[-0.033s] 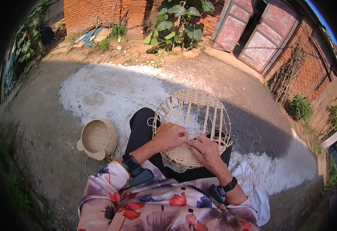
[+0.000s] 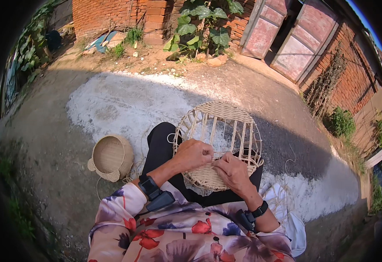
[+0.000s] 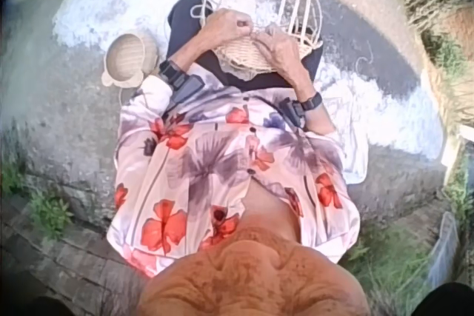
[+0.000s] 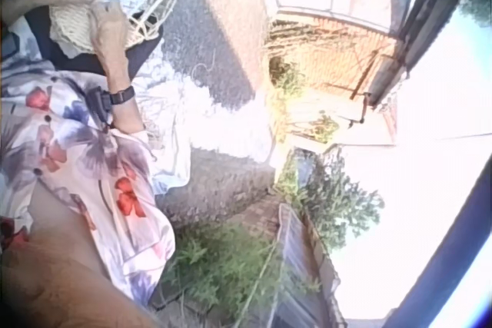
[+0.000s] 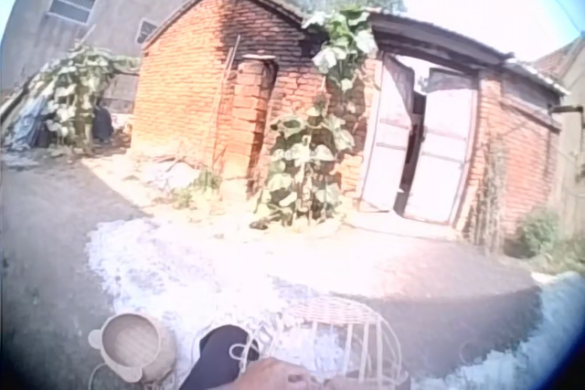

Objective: Weaving the base frame of a wicker basket using long strands.

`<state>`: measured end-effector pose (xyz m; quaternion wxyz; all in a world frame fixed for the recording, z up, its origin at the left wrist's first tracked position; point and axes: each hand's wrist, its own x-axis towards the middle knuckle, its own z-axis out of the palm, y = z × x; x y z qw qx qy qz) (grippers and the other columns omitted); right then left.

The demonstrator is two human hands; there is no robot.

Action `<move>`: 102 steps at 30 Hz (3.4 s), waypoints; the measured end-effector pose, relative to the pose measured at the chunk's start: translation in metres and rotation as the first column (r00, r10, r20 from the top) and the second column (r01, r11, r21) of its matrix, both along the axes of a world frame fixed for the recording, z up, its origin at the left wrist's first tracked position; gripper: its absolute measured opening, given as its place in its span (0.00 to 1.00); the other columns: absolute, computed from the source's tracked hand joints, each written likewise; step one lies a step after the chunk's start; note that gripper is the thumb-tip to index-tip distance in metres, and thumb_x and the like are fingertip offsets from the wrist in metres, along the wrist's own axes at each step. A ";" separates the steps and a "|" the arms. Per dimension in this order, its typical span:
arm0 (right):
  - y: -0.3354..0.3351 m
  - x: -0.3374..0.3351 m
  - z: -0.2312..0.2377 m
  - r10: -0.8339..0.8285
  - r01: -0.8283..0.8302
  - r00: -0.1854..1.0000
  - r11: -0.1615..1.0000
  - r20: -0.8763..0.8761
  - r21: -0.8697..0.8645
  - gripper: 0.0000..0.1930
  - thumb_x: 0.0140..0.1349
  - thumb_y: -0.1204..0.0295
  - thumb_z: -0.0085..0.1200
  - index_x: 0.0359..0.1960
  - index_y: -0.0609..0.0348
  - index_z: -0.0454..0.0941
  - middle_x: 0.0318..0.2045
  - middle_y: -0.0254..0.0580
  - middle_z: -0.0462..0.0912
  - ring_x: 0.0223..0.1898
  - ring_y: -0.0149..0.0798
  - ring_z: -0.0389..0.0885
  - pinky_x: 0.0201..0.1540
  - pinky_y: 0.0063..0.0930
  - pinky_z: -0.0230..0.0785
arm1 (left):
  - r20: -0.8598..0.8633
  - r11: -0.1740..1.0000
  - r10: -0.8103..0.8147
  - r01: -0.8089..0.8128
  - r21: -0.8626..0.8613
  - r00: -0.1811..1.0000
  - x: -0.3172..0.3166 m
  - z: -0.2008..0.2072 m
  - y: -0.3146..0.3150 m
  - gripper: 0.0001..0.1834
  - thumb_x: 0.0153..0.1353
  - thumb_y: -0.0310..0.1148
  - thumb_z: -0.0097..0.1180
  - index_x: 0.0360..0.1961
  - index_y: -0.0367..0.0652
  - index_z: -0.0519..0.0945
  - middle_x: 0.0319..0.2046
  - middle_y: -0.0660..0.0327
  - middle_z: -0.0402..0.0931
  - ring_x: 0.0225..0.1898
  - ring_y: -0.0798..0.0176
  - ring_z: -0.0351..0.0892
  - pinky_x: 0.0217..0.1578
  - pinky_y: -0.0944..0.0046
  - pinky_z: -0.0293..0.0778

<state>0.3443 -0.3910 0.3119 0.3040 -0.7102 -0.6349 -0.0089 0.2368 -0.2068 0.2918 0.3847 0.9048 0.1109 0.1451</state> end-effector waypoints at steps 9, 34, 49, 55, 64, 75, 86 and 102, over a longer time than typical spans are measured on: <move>0.002 0.006 -0.014 -0.181 0.211 0.816 0.977 -0.549 -0.008 0.03 0.62 0.78 0.60 0.34 0.63 0.78 0.25 0.36 0.81 0.25 0.31 0.79 0.31 0.28 0.72 | -0.033 0.988 -0.140 0.138 -0.064 0.990 -0.001 -0.001 0.013 0.10 0.56 0.35 0.64 0.38 0.44 0.87 0.29 0.58 0.85 0.31 0.62 0.85 0.37 0.62 0.77; 0.018 0.008 0.003 -0.156 0.110 0.926 0.983 -0.345 -0.149 0.05 0.57 0.77 0.62 0.34 0.63 0.79 0.30 0.49 0.81 0.34 0.50 0.82 0.38 0.41 0.73 | -0.005 0.990 -0.140 0.140 -0.009 0.990 0.000 -0.003 0.013 0.11 0.56 0.35 0.63 0.38 0.44 0.87 0.28 0.56 0.85 0.30 0.57 0.85 0.35 0.60 0.77; 0.017 0.001 0.005 -0.072 0.075 0.996 0.995 0.048 -0.065 0.09 0.62 0.71 0.61 0.40 0.58 0.75 0.35 0.49 0.77 0.32 0.59 0.81 0.33 0.50 0.73 | -0.046 0.997 -0.057 0.060 0.052 0.997 0.001 0.001 0.006 0.11 0.57 0.39 0.57 0.34 0.50 0.88 0.26 0.54 0.85 0.31 0.48 0.85 0.35 0.51 0.79; 0.022 0.001 -0.008 -0.222 0.225 0.973 0.973 0.053 -0.042 0.11 0.68 0.66 0.55 0.33 0.60 0.74 0.29 0.54 0.78 0.27 0.60 0.80 0.30 0.53 0.71 | 0.009 0.999 -0.041 0.041 0.023 0.999 0.000 -0.004 0.003 0.11 0.57 0.40 0.57 0.35 0.51 0.88 0.26 0.54 0.85 0.31 0.48 0.85 0.35 0.51 0.78; 0.026 -0.002 -0.014 -0.313 0.313 0.950 0.950 0.017 0.001 0.13 0.68 0.65 0.53 0.28 0.60 0.75 0.22 0.55 0.77 0.26 0.59 0.79 0.30 0.49 0.68 | -0.007 0.997 -0.065 0.066 0.030 0.998 -0.004 -0.002 0.000 0.11 0.61 0.45 0.60 0.40 0.55 0.88 0.29 0.57 0.85 0.32 0.51 0.84 0.35 0.54 0.77; 0.018 0.003 -0.012 -0.154 0.163 0.979 0.985 -0.137 0.056 0.08 0.68 0.66 0.55 0.37 0.57 0.75 0.28 0.52 0.79 0.30 0.60 0.81 0.34 0.51 0.71 | 0.027 0.999 -0.054 0.054 -0.002 0.998 -0.003 -0.007 0.000 0.11 0.60 0.43 0.60 0.38 0.51 0.87 0.28 0.56 0.84 0.33 0.49 0.84 0.35 0.49 0.75; 0.022 -0.001 -0.017 -0.323 0.330 0.938 0.943 0.123 -0.039 0.12 0.71 0.64 0.50 0.33 0.59 0.71 0.24 0.54 0.80 0.25 0.60 0.81 0.28 0.53 0.70 | 0.322 0.976 0.120 -0.170 0.133 0.939 -0.010 -0.004 -0.031 0.08 0.52 0.30 0.68 0.36 0.49 0.86 0.34 0.60 0.78 0.36 0.53 0.80 0.36 0.56 0.76; 0.019 0.007 -0.009 -0.243 0.242 0.970 0.967 -0.006 -0.078 0.14 0.72 0.63 0.48 0.32 0.61 0.71 0.21 0.58 0.79 0.26 0.63 0.80 0.30 0.53 0.68 | 0.476 0.973 -0.054 -0.062 0.224 0.878 -0.002 -0.017 -0.022 0.11 0.49 0.25 0.69 0.33 0.41 0.80 0.33 0.58 0.80 0.38 0.51 0.81 0.38 0.55 0.77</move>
